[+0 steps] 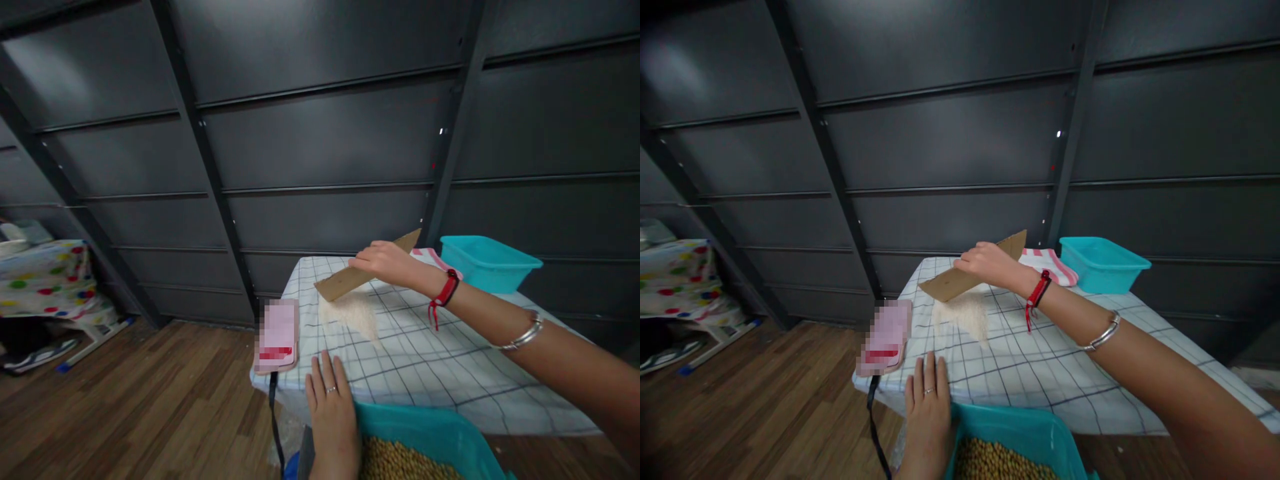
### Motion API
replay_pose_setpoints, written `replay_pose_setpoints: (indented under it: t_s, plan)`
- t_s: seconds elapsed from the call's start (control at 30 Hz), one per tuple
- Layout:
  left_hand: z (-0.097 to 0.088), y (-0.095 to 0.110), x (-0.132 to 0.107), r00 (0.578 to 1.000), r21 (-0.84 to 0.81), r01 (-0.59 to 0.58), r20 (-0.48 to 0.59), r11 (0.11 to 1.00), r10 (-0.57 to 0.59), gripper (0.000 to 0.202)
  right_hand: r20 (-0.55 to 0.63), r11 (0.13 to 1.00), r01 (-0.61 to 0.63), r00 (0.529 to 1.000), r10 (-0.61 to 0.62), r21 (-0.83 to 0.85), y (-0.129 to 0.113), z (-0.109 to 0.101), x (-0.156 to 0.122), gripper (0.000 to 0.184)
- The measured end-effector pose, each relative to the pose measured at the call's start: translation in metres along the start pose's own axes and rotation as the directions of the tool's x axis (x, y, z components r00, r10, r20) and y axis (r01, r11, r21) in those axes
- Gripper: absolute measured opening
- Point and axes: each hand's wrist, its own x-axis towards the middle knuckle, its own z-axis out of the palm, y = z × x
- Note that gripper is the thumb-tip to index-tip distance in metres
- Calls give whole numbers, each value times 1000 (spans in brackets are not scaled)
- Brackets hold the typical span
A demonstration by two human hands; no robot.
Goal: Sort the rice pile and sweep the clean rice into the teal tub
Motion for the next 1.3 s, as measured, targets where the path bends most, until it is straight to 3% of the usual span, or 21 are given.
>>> replay_pose_setpoints:
  t_s: [0.27,0.53,0.7,1.03,1.3]
  plan:
    - [-4,0,1,998,-15,8,56,1000,-7,57,21,1000,15,1000,-15,12,-4,-2,2,19]
    - [-7,0,2,999,-25,18,34,1000,-17,57,10,1000,14,1000,-15,11,-6,-19,-7,21]
    - [-4,-1,2,1000,-7,1,15,1000,-1,55,17,1000,23,1000,-24,17,-9,-18,-9,21]
    - [-7,0,2,996,11,1,84,1000,-2,56,4,999,32,999,-32,28,-14,-19,-10,22]
    - [-10,-1,4,998,9,0,59,1000,0,54,22,996,74,997,-75,48,-20,-19,-8,22]
